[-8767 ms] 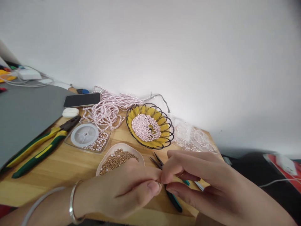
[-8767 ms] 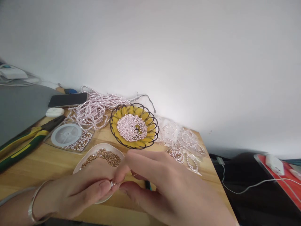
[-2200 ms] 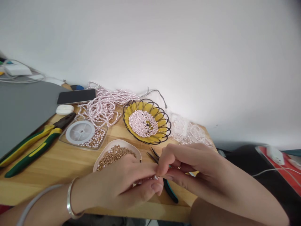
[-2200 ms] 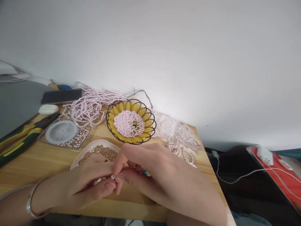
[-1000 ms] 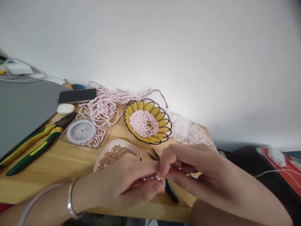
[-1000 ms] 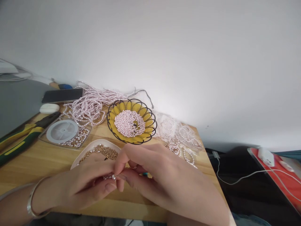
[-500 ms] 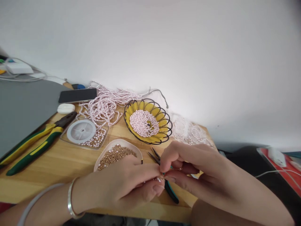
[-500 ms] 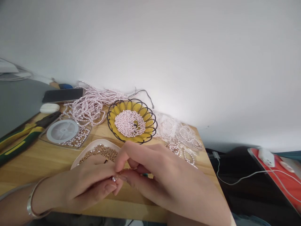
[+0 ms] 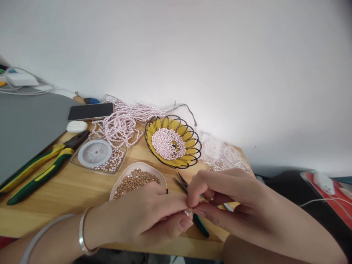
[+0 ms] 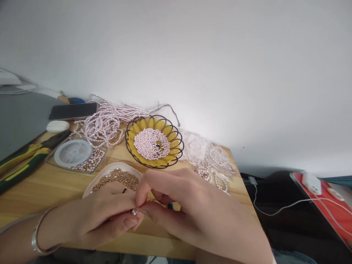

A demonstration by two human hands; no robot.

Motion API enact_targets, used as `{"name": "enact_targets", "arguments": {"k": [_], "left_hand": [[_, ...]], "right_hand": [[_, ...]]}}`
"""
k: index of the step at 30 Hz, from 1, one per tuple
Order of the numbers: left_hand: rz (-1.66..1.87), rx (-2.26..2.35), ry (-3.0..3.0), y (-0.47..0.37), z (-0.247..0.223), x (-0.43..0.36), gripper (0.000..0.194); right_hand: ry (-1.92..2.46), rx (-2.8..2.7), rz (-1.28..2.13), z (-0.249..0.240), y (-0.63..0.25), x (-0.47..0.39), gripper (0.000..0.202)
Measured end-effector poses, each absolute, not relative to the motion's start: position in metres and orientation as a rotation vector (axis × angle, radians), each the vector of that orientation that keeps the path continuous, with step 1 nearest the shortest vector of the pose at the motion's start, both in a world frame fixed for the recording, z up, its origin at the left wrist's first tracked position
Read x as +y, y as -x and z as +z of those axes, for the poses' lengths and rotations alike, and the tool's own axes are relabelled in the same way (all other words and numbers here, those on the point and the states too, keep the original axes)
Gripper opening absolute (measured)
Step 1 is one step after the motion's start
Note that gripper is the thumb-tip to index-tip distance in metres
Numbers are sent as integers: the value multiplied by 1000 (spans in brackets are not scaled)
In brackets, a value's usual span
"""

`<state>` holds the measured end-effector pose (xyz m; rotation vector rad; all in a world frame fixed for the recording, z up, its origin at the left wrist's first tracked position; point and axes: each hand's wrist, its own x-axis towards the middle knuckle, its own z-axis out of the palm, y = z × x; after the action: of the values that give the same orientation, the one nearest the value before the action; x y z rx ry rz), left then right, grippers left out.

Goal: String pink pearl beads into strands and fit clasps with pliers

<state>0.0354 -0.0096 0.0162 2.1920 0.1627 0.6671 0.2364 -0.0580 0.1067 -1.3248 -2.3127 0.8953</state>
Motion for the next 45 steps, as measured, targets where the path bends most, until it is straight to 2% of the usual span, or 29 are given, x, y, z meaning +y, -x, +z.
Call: {"name": "enact_targets", "arguments": {"k": [24,40,45], "left_hand": [[656,186,-2264,-34,15,-9,46],[687,159,-2261,-32,20,-7,36],[764,122,-2237,-34,16,-7,33]], "right_hand": [[1313,-2323,924,106,-237,-57,14],[1170,-2337,1014,105,-239,-50,16],[1098,-2347,1038,106,-239,-48,11]]}}
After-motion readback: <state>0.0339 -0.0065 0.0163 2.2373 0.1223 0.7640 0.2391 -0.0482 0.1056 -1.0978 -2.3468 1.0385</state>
